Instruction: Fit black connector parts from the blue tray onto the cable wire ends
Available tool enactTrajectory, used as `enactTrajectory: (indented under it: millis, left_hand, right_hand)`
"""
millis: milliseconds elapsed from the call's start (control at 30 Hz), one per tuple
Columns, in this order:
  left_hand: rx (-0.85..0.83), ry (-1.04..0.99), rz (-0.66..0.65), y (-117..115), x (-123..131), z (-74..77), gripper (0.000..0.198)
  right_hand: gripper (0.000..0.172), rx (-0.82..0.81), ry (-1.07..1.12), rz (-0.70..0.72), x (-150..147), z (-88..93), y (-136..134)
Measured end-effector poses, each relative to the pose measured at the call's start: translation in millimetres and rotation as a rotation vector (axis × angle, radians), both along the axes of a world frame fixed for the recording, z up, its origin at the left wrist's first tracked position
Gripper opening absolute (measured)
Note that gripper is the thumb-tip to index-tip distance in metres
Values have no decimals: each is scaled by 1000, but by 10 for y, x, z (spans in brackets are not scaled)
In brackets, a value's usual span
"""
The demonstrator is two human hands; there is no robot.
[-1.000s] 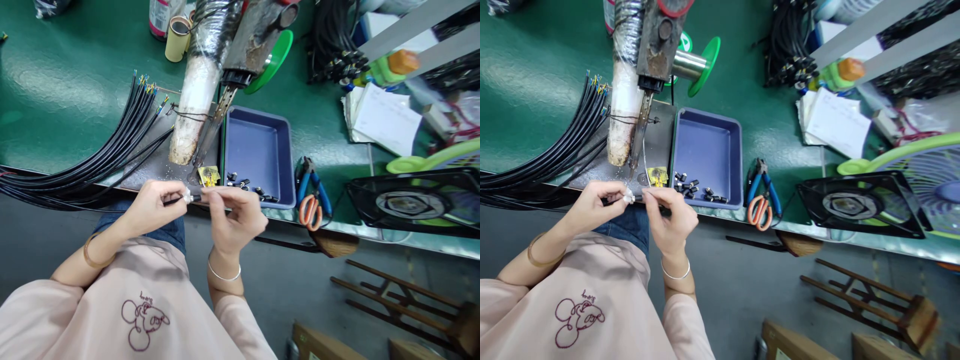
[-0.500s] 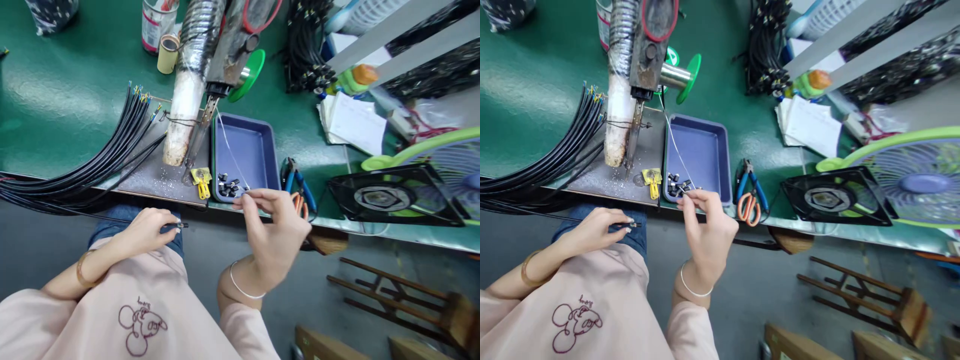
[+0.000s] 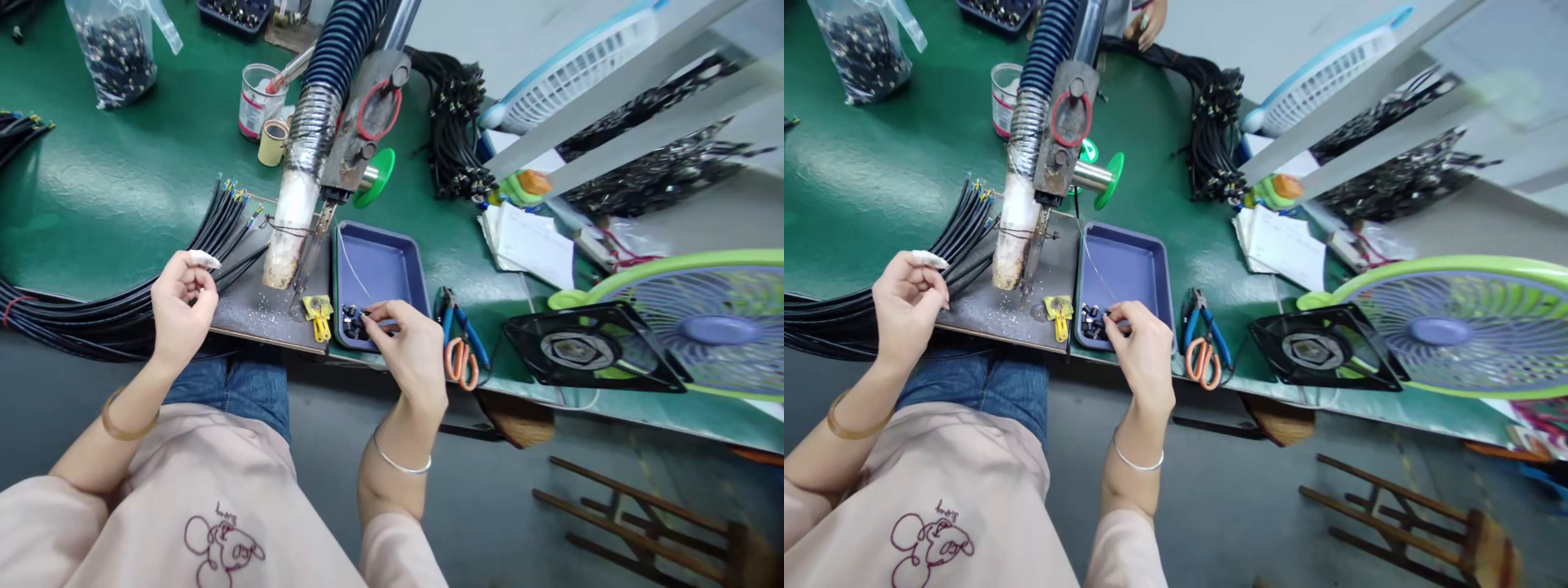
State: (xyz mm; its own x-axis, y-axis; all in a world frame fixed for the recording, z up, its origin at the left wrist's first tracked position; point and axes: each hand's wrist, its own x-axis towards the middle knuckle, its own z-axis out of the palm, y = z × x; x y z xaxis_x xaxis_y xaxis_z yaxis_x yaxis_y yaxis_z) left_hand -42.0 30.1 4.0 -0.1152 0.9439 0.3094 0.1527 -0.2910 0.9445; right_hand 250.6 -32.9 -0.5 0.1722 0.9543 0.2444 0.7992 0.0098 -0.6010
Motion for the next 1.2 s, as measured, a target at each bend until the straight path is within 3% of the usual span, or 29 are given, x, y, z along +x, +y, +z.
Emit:
enactTrajectory:
  millis: [100,167,267,333,467,600,933,1100,1200]
  left_hand:
    - [45,193,-9,32,23,18,32]
    - [101,423,-19,52,44,18,33]
    - [145,789,-40,132,76,-32,27]
    - [112,914,-70,221,92,-93,27]
    - [116,897,12,384,92,-184,29]
    - [136,864,54,391,74,-182,23]
    - [181,1009,-128,281,98,-158,22]
    - [185,952,-194,150,104,-102,22]
    - [125,805,-391,-2,83,-1,16]
  right_hand:
    - [18,-3,-57,-5,7,-12,47]
    - [18,-6,-91,-22,6,-13,59]
    - [17,-19,-121,-39,4,-8,56]
    - [16,-25,-122,-34,2,-5,45]
    - [17,-13,-124,-21,-9,-7,31]
    - [19,-1,-125,-41,-18,-16,35]
    - [18,-11,-139,-72,-57,-32,48]
    - [16,13,-144,-93,-71,-64,64]
    - [16,28,-137,-101,-71,-57,79]
